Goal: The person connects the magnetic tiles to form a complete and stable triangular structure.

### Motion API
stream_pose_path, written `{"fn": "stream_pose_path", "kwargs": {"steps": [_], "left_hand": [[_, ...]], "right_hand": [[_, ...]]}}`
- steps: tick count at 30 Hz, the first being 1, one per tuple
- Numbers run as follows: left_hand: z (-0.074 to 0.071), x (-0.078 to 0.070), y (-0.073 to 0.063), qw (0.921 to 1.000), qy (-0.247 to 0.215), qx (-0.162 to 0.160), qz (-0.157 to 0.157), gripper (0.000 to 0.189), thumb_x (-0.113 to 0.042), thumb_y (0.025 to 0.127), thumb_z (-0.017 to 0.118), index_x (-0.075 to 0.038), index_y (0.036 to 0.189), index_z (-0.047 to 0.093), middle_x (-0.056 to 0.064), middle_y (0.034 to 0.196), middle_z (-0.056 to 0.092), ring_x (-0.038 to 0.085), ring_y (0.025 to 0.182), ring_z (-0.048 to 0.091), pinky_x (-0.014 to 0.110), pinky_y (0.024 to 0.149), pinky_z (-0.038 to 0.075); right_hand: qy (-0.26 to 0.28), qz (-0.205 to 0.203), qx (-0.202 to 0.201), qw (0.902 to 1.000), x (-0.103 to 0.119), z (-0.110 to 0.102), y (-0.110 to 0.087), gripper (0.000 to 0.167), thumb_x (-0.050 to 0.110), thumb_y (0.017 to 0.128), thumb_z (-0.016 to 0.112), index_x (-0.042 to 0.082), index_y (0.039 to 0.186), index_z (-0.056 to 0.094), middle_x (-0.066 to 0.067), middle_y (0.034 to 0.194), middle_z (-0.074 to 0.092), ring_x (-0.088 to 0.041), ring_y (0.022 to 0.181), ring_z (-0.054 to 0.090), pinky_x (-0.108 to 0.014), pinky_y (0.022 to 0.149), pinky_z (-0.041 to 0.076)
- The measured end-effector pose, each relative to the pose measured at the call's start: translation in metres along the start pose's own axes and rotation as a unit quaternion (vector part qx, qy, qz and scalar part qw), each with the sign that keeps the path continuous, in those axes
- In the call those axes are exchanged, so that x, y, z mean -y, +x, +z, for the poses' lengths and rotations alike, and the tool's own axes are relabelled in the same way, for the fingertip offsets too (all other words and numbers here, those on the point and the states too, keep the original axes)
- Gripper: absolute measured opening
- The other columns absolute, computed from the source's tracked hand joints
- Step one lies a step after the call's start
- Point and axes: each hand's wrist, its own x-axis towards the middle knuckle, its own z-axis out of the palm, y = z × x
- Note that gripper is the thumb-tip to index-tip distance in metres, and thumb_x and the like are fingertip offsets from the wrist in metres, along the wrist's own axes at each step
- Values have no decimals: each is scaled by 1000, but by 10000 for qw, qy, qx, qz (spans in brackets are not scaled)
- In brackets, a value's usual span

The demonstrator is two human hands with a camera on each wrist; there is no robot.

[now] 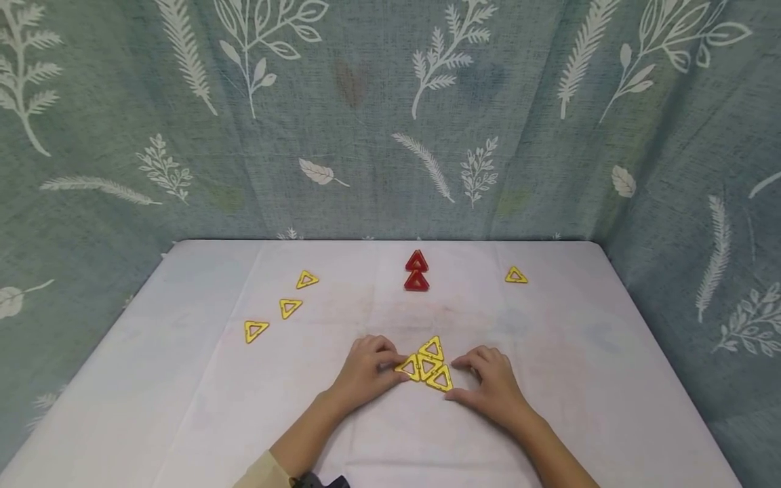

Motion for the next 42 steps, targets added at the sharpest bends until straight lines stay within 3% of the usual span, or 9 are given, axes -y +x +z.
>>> {"fn": "stream_pose_path", "kwargs": {"steps": [3,6,10,17,22,25,29,34,42], "left_hand": [[1,-1,1,9997,-76,-144,196,19,-35,74,80,-24,90,77,-10,86,57,8,82,48,32,81,37],[2,-2,1,9996,-177,-161,124,14,-32,75,79,-24,86,77,-11,85,57,8,82,49,31,80,37],[1,-4,1,9982,-314,-13,-509,15,-30,78,77,-21,91,76,-9,90,57,9,87,49,34,84,36],[1,-8,0,9868,-323,119,-1585,29,-34,80,73,-20,106,72,-5,103,56,15,97,47,39,87,32],[9,-18,15,9718,-678,85,-2257,35,-39,80,71,-16,106,70,-1,109,52,21,105,43,45,92,25],[13,-24,23,9650,-818,95,-2490,40,-41,79,73,-13,106,69,1,109,50,24,108,39,48,93,22],[15,-28,25,9633,-742,123,-2578,41,-38,76,77,-12,106,70,1,108,48,25,107,36,48,94,21],[14,-30,23,9653,-710,134,-2510,36,-38,75,77,-14,101,70,1,107,46,25,107,36,48,94,21],[13,-28,19,9767,-642,-127,-2042,21,-35,76,77,-18,85,68,-2,101,50,19,98,41,43,90,24]], "right_hand": [[167,-105,-208,9996,-3,-1,-1,39,23,59,88,17,92,69,11,90,58,-5,82,46,-25,72,34],[259,-162,-339,9990,-4,-1,-2,33,12,62,86,15,90,69,10,88,59,-5,80,46,-24,70,34],[112,12,-327,9994,-1,2,0,31,14,65,84,16,92,69,10,89,60,-7,82,48,-28,72,34],[5,720,-50,9974,10,13,7,37,32,63,86,18,92,68,11,88,62,-10,84,51,-33,75,34],[94,903,-83,9958,11,10,10,30,25,63,86,19,87,68,13,84,61,-7,81,48,-32,74,33],[17,768,-201,9968,10,9,9,26,23,63,85,20,83,68,14,81,60,-5,78,46,-31,71,33],[-244,517,-299,9979,9,8,8,29,27,62,85,20,83,66,14,80,59,-5,77,45,-30,69,32],[-441,554,-219,9972,12,10,6,34,31,62,85,21,87,65,13,84,57,-7,78,45,-31,70,31],[-821,155,-488,9953,11,11,8,30,29,64,84,18,81,61,11,78,54,-7,73,45,-30,68,34]]}}
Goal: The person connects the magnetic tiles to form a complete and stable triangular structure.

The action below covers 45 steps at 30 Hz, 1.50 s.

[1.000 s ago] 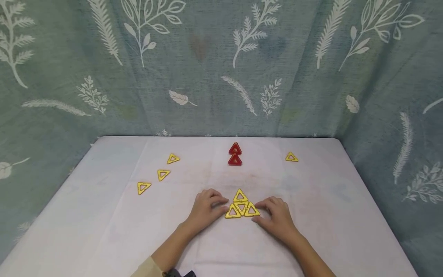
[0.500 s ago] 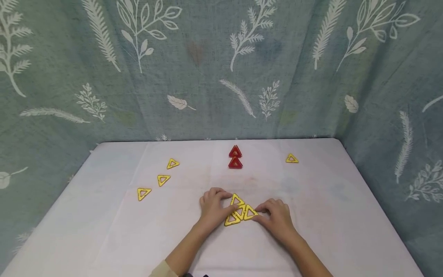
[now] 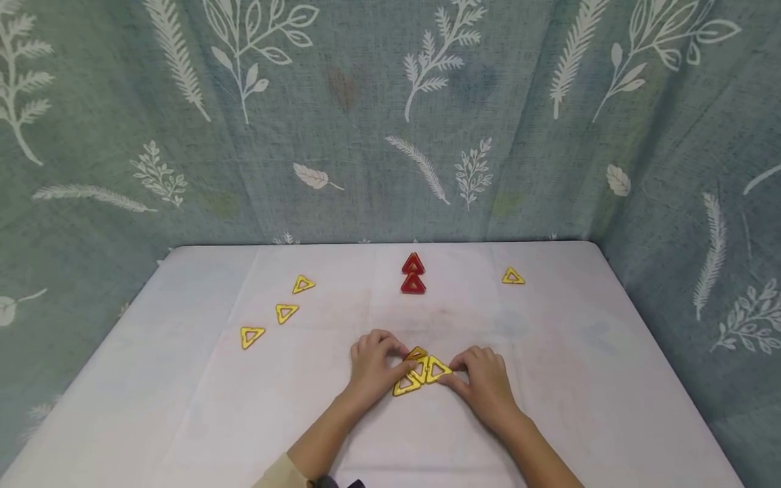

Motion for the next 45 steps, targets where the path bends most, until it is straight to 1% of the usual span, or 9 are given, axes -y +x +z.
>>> {"fn": "stream_pose_path", "kwargs": {"steps": [5,12,18,22,24,28,33,39,45], "left_hand": [[-1,3,0,9997,148,-77,157,22,-35,76,77,-15,84,72,-5,97,53,16,94,44,40,89,28],[-2,4,-1,9997,-17,-98,222,18,-32,75,79,-15,80,73,-5,96,55,15,91,45,41,88,29],[-1,4,-2,9995,11,-140,299,19,-33,74,80,-16,79,73,-6,97,56,15,92,46,40,88,29],[0,5,-2,9992,52,-104,380,20,-35,74,79,-18,79,73,-6,98,58,15,93,47,38,87,29],[0,5,-3,9989,73,-82,448,19,-36,74,79,-19,79,74,-7,99,58,14,94,48,38,87,29],[1,7,-2,9976,69,-82,680,17,-36,74,79,-20,80,75,-8,98,59,13,94,48,37,87,30],[2,9,-2,9933,73,-116,1147,16,-34,73,80,-20,81,76,-8,97,59,12,92,49,36,86,33],[2,11,-3,9862,168,-163,1637,18,-32,72,81,-20,84,78,-7,97,60,12,91,49,33,82,37],[1,10,-3,9834,188,17,1806,23,-31,73,79,-19,92,78,-6,100,61,13,94,50,33,83,37]], "right_hand": [[-8,-11,-52,10000,-1,0,0,27,24,65,83,16,79,61,9,77,54,-8,72,45,-30,68,35],[169,137,160,9996,1,-2,-1,23,25,68,82,20,78,61,13,78,55,-5,74,44,-30,69,34],[785,379,-115,9961,8,4,0,18,13,72,80,16,80,64,12,78,58,-3,72,46,-31,71,34],[1147,576,-158,9916,17,10,0,13,12,75,77,13,86,70,10,80,60,-1,71,44,-30,71,31],[1146,659,-148,9911,21,12,0,14,13,76,77,12,90,72,10,81,60,-1,71,42,-31,70,29],[1045,653,-192,9922,24,14,0,25,17,72,81,10,94,73,7,80,58,-3,69,41,-30,69,29],[815,480,-278,9951,24,15,0,34,21,66,85,8,96,74,6,78,57,-2,68,39,-29,68,28],[769,269,-319,9962,24,15,0,31,15,71,81,7,99,74,8,77,56,-1,67,36,-29,66,28],[784,353,-129,9962,23,13,0,29,16,74,79,7,101,73,10,78,55,-1,69,35,-28,67,27]]}}
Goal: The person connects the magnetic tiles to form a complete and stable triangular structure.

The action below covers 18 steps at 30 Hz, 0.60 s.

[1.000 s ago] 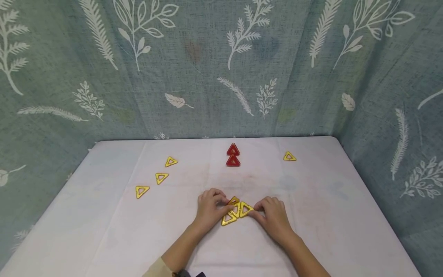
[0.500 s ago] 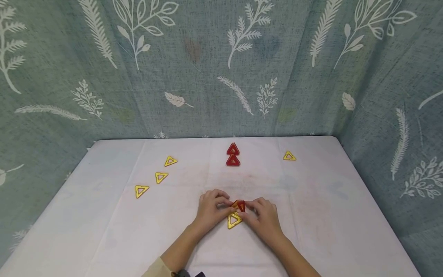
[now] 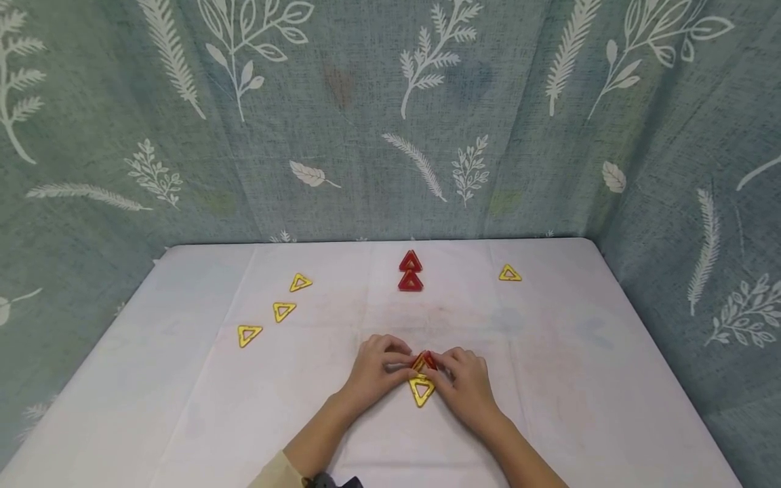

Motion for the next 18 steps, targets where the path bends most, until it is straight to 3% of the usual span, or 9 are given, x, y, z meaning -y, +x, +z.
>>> {"fn": "stream_pose_path", "kwargs": {"steps": [11,18], "left_hand": [[-1,0,2,9995,-182,210,167,25,-29,74,78,-18,96,77,-5,101,62,13,95,50,32,82,39],[-2,1,1,9993,-218,296,-3,26,-32,81,73,-17,102,75,-5,103,61,13,97,50,32,85,40]], "right_hand": [[31,74,265,9996,-1,-4,-1,28,16,79,75,10,107,72,10,84,57,-2,74,41,-29,69,30],[6,11,327,9995,-4,-3,-1,26,16,80,74,10,105,73,11,84,55,-2,74,41,-29,69,30]]}}
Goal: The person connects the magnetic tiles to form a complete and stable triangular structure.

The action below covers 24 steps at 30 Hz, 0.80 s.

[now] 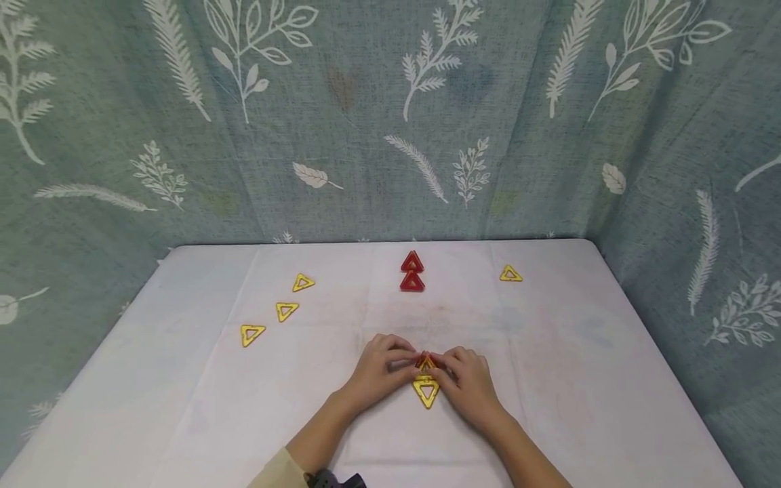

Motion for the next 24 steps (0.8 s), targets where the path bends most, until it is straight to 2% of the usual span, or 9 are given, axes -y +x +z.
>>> {"fn": "stream_pose_path", "kwargs": {"steps": [3,6,10,13,16,19,24], "left_hand": [[0,0,1,9998,51,190,-74,29,-35,88,65,-18,111,72,-5,107,61,13,101,50,34,87,39],[-2,2,2,9984,130,547,-66,31,-37,94,56,-21,117,68,-5,113,58,13,105,48,35,89,37],[-6,8,2,9956,82,931,48,32,-38,96,52,-23,120,67,-7,118,56,13,108,45,36,91,34],[-10,13,3,9940,-35,1091,105,32,-37,95,54,-23,121,66,-8,118,56,13,110,45,37,93,33],[-12,18,4,9922,-100,1230,166,32,-37,93,58,-23,121,66,-8,117,57,12,112,45,36,95,33],[-15,20,4,9898,-179,1401,172,35,-38,88,65,-23,120,67,-8,117,57,11,114,45,36,97,34],[-15,21,4,9875,-381,1532,48,39,-38,78,75,-24,114,69,-9,115,57,10,112,46,34,97,36]], "right_hand": [[-61,-238,33,9997,-3,-1,-1,25,18,78,75,11,103,74,11,85,56,0,73,38,-28,68,29],[-172,-468,241,9985,-4,-1,-2,34,28,75,77,13,105,73,11,89,57,0,74,37,-28,69,29],[-411,-560,709,9951,-3,-4,-2,60,52,70,76,15,117,68,10,97,55,-2,81,38,-31,75,31],[-560,-588,1082,9908,-2,-6,-1,81,68,64,71,17,126,62,8,103,52,-5,85,39,-34,79,32],[-558,-625,1385,9868,-2,-8,1,94,76,59,67,17,131,57,7,107,51,-7,89,39,-37,81,32],[-375,-617,1503,9860,-3,-11,1,92,73,59,70,16,130,57,7,108,51,-9,92,41,-39,84,33],[111,-645,1346,9887,-9,-15,0,75,53,63,82,13,123,62,8,105,53,-10,97,45,-39,87,33]]}}
